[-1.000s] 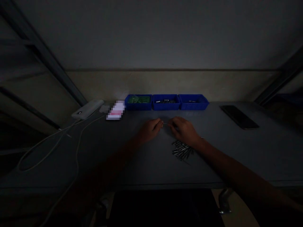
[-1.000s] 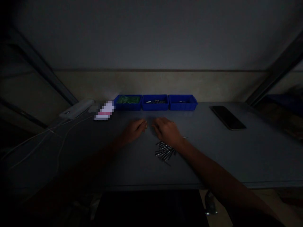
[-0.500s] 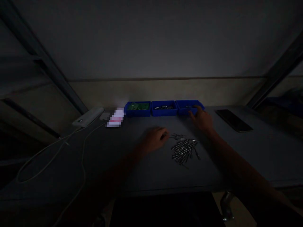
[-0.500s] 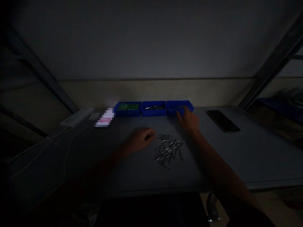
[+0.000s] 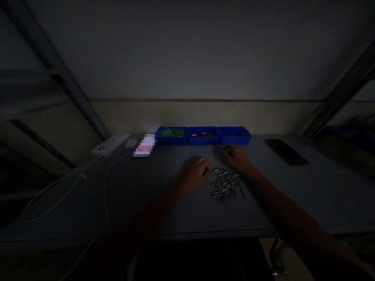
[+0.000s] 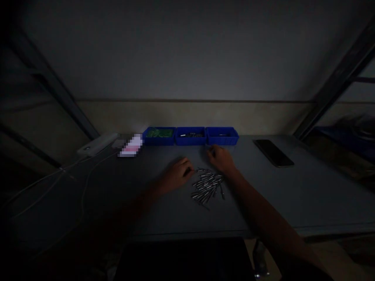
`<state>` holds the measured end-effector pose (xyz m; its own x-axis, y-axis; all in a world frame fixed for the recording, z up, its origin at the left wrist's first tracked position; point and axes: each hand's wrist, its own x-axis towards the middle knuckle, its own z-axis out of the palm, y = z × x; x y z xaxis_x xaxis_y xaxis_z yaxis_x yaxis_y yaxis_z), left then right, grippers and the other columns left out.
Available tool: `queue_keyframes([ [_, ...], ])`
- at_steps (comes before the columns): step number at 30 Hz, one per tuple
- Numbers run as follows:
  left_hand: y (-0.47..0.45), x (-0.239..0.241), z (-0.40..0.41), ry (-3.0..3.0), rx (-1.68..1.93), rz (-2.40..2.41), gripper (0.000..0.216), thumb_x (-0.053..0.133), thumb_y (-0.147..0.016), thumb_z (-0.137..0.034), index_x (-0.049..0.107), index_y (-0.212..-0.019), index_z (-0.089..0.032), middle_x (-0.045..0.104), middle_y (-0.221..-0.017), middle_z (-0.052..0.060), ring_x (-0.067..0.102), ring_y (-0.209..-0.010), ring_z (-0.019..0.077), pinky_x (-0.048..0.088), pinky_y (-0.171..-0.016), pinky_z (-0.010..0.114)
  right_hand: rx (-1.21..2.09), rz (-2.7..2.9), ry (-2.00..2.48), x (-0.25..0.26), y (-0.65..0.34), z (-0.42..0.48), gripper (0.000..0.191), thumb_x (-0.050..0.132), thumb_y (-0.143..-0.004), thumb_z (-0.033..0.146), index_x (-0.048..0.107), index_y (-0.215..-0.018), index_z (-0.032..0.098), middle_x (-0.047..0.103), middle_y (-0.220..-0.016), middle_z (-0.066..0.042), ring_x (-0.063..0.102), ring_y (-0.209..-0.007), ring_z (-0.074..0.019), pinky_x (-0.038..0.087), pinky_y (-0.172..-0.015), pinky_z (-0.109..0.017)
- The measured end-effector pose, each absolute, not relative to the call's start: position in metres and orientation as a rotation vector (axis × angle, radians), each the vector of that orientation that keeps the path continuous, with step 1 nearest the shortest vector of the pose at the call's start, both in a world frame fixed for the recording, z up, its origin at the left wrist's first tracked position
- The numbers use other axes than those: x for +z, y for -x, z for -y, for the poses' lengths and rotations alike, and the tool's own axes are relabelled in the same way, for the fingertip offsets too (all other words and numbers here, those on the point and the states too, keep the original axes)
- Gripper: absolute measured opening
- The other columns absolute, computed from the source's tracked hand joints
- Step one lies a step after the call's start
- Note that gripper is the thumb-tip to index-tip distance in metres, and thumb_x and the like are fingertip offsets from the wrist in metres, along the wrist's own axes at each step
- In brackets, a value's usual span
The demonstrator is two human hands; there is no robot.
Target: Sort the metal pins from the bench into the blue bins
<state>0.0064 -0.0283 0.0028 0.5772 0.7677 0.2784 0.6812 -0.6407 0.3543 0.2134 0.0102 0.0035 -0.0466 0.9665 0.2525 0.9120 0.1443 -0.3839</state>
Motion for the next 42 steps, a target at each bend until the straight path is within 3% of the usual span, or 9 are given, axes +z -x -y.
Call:
queue_keyframes([
  [5, -0.004, 0.003, 0.029, -2.616, 0.590, -1.117, 0.008, 0.055, -0.083, -0.026, 0.058, -0.085, -0.018, 0.056, -0.095, 0.004, 0.055, -0.092, 0.0166, 0.046, -0.083, 0.029, 0.226, 2.087, 1.686, 0.000, -0.195, -0.001, 0.039, 0.038, -0.090, 0.046, 0.064, -0.093, 0.017, 0.068, -0.086, -0.009, 0.061, -0.076, -0.0182, 0.038, -0.065, -0.025],
  [12, -0.002, -0.003, 0.024, -2.649, 0.572, -1.074, 0.011, 0.053, -0.086, -0.025, 0.059, -0.083, -0.017, 0.057, -0.093, 0.004, 0.055, -0.093, 0.0173, 0.045, -0.084, 0.030, 0.497, 2.002, 1.497, -0.002, -0.169, 0.008, 0.049, 0.030, -0.091, 0.048, 0.061, -0.071, 0.016, 0.061, -0.064, -0.003, 0.053, -0.060, -0.0144, 0.033, -0.056, -0.024],
  [17, 0.000, -0.009, 0.020, -2.663, 0.593, -1.059, 0.010, 0.049, -0.088, -0.021, 0.056, -0.082, -0.017, 0.056, -0.093, 0.004, 0.054, -0.092, 0.0173, 0.044, -0.083, 0.031, 0.555, 1.966, 1.371, -0.002, -0.175, 0.008, 0.047, 0.032, -0.090, 0.048, 0.060, -0.070, 0.015, 0.056, -0.059, 0.000, 0.050, -0.058, -0.0125, 0.034, -0.056, -0.024],
  [25, 0.006, -0.005, 0.011, -2.347, 0.895, -1.197, 0.008, 0.043, -0.086, -0.015, 0.050, -0.087, -0.018, 0.060, -0.085, 0.003, 0.058, -0.081, 0.0153, 0.046, -0.074, 0.028, 0.468, 2.099, 1.148, 0.003, -0.180, 0.010, 0.021, 0.043, -0.087, 0.029, 0.059, -0.081, 0.016, 0.061, -0.074, -0.002, 0.055, -0.068, -0.0133, 0.039, -0.064, -0.024],
  [30, 0.008, 0.001, 0.013, -2.253, 1.040, -1.162, 0.010, 0.042, -0.085, -0.014, 0.048, -0.093, -0.019, 0.061, -0.087, 0.003, 0.059, -0.082, 0.0146, 0.046, -0.074, 0.027, 0.456, 2.100, 1.060, 0.002, -0.180, 0.010, 0.009, 0.050, -0.081, 0.020, 0.058, -0.083, 0.017, 0.060, -0.072, -0.001, 0.054, -0.065, -0.0124, 0.040, -0.064, -0.024],
  [42, 0.010, -0.005, 0.009, -2.252, 1.056, -1.115, 0.005, 0.049, -0.084, -0.022, 0.051, -0.087, -0.019, 0.061, -0.082, 0.002, 0.059, -0.079, 0.0144, 0.046, -0.073, 0.027, 0.366, 2.101, 1.141, 0.003, -0.178, 0.011, 0.019, 0.042, -0.089, 0.027, 0.056, -0.079, 0.018, 0.061, -0.073, -0.004, 0.055, -0.066, -0.0145, 0.040, -0.066, -0.025],
])
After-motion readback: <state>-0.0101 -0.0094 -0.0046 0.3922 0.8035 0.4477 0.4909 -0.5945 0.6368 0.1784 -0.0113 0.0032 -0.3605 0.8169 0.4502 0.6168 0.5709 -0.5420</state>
